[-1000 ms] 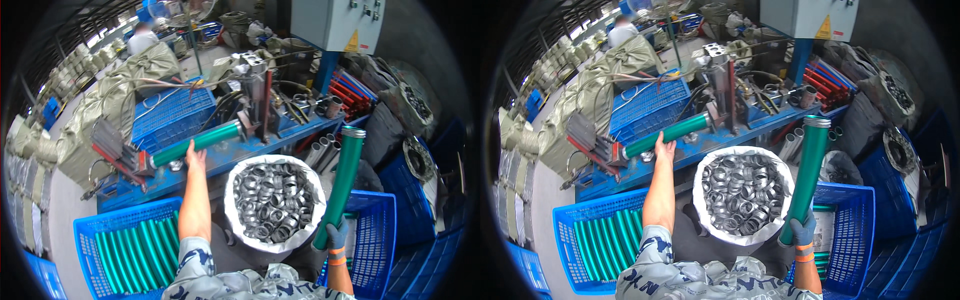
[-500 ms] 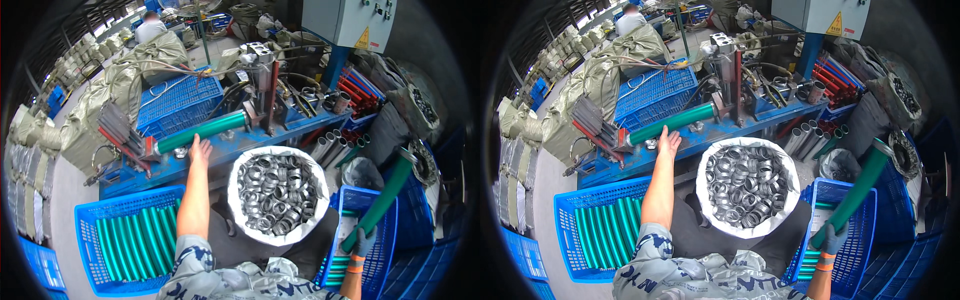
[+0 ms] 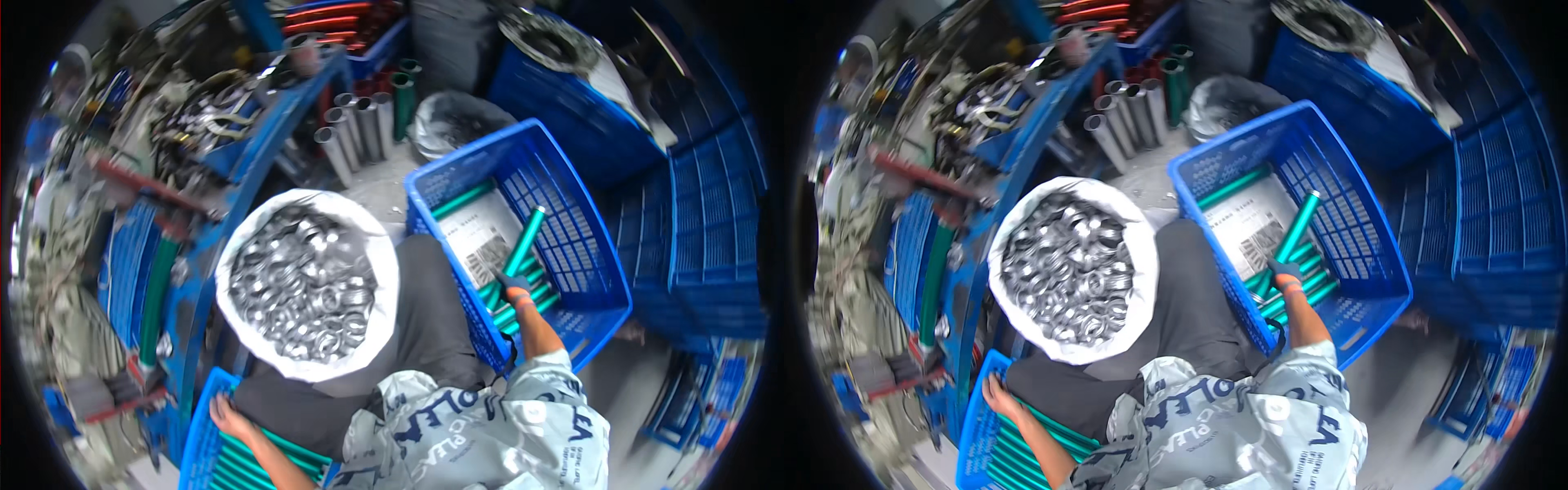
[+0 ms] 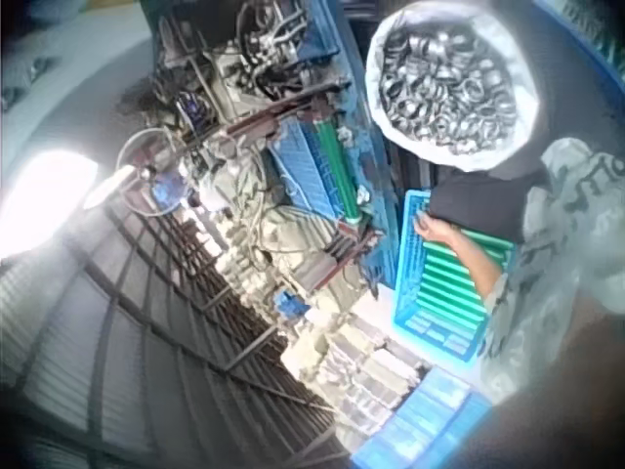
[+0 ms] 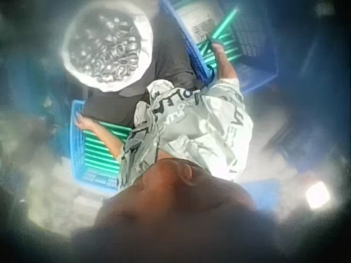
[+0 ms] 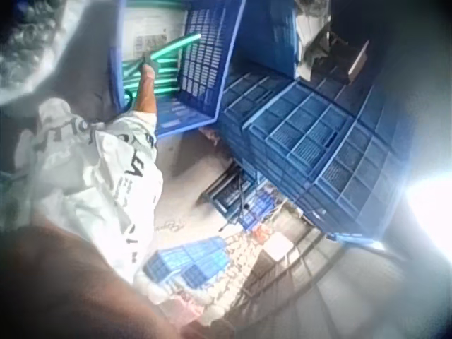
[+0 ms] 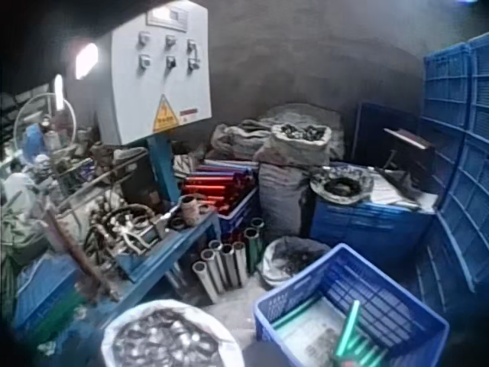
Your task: Assembling metal end caps onto green tubes using a pressing machine and sorting them into crates.
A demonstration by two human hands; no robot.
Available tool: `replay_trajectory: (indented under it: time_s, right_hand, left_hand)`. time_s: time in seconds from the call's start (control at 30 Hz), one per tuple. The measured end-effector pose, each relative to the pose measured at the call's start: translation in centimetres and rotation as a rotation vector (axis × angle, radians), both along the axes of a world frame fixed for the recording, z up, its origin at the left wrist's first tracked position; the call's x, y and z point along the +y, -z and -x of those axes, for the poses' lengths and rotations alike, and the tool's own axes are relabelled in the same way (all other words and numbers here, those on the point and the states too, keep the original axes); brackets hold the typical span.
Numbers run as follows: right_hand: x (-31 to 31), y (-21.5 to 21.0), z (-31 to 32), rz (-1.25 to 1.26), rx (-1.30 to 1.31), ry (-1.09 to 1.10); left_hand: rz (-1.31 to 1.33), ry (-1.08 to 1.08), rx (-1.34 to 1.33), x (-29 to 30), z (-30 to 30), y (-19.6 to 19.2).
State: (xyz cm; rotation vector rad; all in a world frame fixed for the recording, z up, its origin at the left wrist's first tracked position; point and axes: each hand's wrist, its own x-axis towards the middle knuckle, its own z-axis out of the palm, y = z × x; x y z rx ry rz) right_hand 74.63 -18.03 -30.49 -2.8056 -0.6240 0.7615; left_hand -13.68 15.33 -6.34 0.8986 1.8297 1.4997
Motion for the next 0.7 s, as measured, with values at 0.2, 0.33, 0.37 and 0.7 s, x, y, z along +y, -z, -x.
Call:
replay_trajectory:
  time_s: [0.2, 0.33, 0.37, 0.7]
  right_hand:
    - [9.0, 4.7, -3.3, -0.243, 0.351, 0.625]
    - [17.0, 10.0, -5.8, -0.241, 0.331, 0.594]
    - [18.2, 12.0, -7.3, -0.316, 0.545, 0.715]
    - [25.9, 19.5, -2.8, -0.410, 0.700, 0.001]
  left_hand:
    - [0.239, 0.083, 0.512, -3.8, -2.1, 2.9]
    - [0.425, 0.034, 0.553, -6.0, -3.9, 0.5]
    - [0.431, 0.041, 0.596, -5.6, -4.9, 0.9]
    - [0.486, -0.068, 0.537, -8.7, -4.4, -1.7]
